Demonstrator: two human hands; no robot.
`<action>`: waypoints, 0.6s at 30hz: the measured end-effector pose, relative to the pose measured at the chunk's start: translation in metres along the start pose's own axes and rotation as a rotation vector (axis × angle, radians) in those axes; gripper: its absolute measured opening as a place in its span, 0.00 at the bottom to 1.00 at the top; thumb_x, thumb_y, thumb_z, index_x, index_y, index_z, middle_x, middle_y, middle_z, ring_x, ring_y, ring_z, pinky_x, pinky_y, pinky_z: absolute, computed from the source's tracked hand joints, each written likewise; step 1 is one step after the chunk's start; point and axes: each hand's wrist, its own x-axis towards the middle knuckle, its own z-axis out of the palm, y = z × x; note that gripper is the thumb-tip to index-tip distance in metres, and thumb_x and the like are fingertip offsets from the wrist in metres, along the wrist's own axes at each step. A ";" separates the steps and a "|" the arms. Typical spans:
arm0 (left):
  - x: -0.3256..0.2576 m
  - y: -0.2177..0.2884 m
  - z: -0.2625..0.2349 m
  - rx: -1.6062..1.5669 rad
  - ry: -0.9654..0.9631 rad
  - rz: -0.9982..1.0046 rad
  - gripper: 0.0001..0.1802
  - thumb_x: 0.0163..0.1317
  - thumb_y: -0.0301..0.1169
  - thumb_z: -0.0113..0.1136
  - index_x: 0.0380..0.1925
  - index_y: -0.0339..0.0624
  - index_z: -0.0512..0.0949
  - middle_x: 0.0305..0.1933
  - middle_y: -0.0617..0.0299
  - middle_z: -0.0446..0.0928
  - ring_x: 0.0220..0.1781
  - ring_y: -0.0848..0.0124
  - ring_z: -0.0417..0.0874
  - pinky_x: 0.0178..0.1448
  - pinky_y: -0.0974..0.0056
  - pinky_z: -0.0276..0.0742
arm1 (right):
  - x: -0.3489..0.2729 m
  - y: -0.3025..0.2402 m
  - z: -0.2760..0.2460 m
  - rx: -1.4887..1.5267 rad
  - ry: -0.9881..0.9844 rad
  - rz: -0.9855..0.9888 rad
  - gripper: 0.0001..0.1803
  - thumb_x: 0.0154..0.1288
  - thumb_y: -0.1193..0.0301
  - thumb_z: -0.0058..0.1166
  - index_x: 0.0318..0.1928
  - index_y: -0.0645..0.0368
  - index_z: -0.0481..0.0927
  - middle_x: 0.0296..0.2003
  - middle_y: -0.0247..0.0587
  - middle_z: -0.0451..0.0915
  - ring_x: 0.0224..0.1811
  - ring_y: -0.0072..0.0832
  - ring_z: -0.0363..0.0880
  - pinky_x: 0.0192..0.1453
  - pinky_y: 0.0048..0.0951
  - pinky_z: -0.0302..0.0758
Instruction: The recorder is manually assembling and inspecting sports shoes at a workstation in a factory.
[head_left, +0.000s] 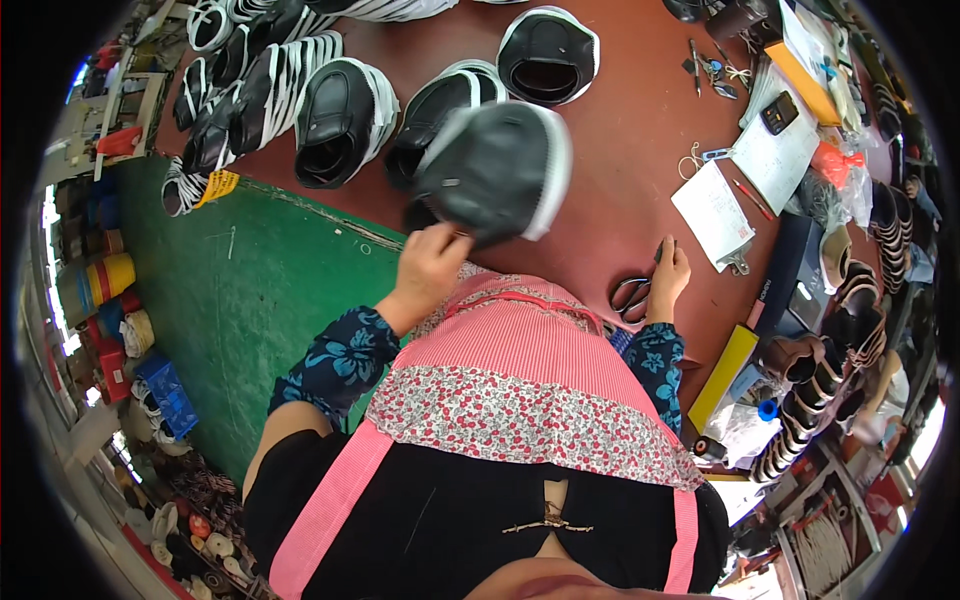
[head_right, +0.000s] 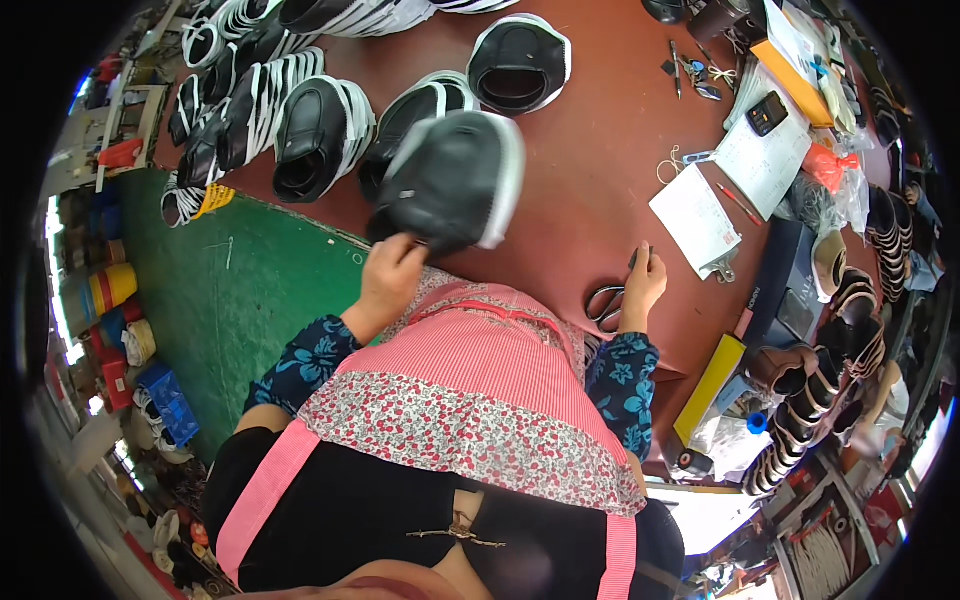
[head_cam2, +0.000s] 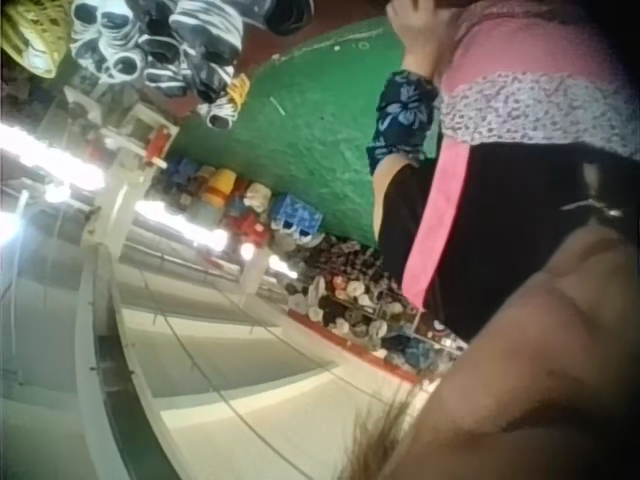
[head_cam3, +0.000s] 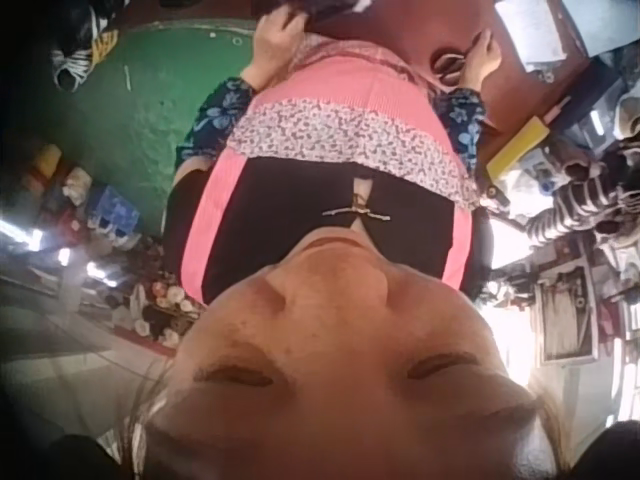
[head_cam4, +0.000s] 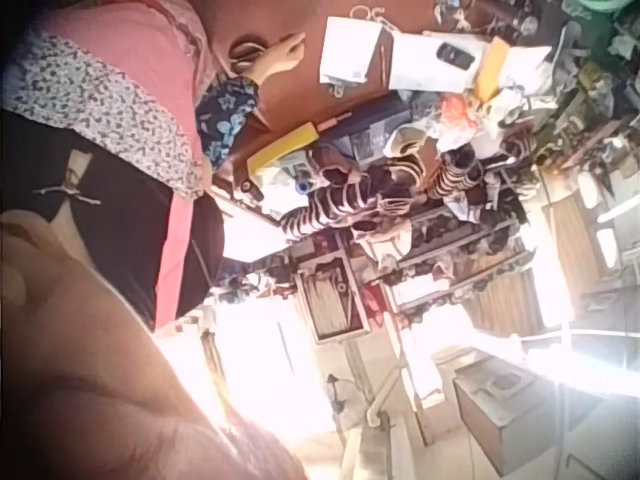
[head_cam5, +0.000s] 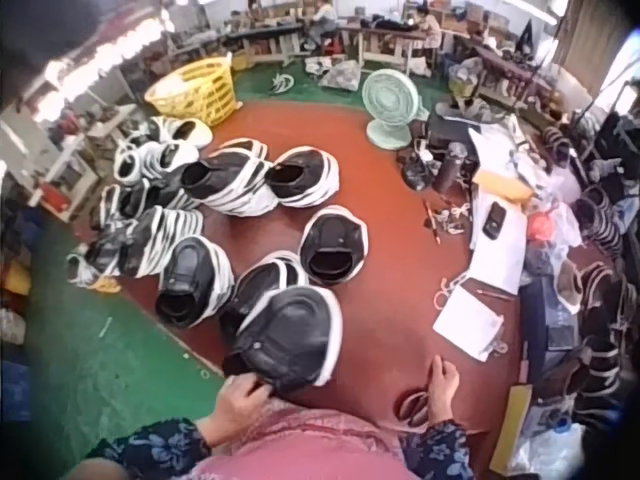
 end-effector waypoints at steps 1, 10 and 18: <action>-0.017 -0.018 0.005 -0.092 -0.017 -0.215 0.13 0.73 0.30 0.62 0.54 0.38 0.85 0.56 0.49 0.85 0.55 0.49 0.87 0.61 0.47 0.79 | 0.000 -0.003 0.001 -0.047 -0.011 -0.037 0.29 0.84 0.52 0.61 0.31 0.65 0.83 0.24 0.36 0.76 0.30 0.24 0.74 0.37 0.37 0.71; 0.012 -0.141 0.070 -0.601 0.242 -0.580 0.24 0.81 0.38 0.66 0.65 0.29 0.78 0.58 0.35 0.88 0.60 0.37 0.89 0.62 0.49 0.82 | 0.014 -0.002 0.015 -0.137 -0.042 0.014 0.31 0.81 0.46 0.60 0.33 0.65 0.85 0.28 0.50 0.83 0.34 0.42 0.82 0.47 0.44 0.78; 0.036 -0.150 0.038 -0.215 -0.221 -0.153 0.20 0.74 0.33 0.71 0.56 0.30 0.77 0.45 0.35 0.86 0.50 0.33 0.88 0.53 0.37 0.82 | -0.050 -0.028 0.076 -0.171 -0.035 0.001 0.29 0.80 0.48 0.64 0.37 0.65 0.89 0.33 0.55 0.86 0.37 0.46 0.86 0.48 0.46 0.80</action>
